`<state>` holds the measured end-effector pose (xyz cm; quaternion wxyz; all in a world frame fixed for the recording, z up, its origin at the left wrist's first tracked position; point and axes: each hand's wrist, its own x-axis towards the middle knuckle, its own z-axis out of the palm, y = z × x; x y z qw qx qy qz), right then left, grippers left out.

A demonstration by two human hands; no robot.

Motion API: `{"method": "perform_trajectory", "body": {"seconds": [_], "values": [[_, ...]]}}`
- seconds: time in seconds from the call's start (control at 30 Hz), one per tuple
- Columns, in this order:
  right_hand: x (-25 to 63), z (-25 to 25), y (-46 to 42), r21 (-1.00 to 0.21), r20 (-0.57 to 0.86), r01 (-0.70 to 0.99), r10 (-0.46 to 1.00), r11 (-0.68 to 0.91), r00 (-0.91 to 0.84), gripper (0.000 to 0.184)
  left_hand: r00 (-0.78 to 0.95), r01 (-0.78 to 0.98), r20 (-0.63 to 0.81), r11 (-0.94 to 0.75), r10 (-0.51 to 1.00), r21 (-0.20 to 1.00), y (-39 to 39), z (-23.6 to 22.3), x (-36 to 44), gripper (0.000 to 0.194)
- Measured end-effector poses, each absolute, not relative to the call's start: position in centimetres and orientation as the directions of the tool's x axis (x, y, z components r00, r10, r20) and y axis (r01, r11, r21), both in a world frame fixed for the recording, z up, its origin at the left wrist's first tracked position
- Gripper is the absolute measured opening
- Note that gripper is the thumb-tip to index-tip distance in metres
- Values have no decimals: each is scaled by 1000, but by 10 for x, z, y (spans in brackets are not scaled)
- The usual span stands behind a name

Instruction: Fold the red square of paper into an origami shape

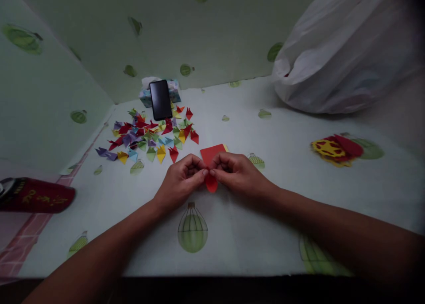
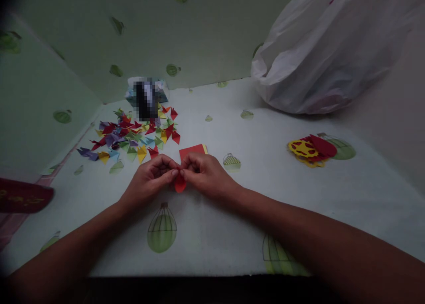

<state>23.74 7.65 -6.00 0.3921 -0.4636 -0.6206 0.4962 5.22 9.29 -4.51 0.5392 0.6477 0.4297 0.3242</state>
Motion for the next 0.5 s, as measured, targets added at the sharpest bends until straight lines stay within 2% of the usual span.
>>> {"method": "perform_trajectory", "body": {"seconds": [0.33, 0.5], "values": [[239, -61, 76, -974, 25, 207, 956, 89, -291, 12, 438, 230, 42, -157, 898, 960, 93, -45, 51, 12], [238, -59, 76, -976, 4, 206, 956, 67, -294, 13, 466, 371, 134, -330, 875, 868, 94, -48, 49, 9]]}}
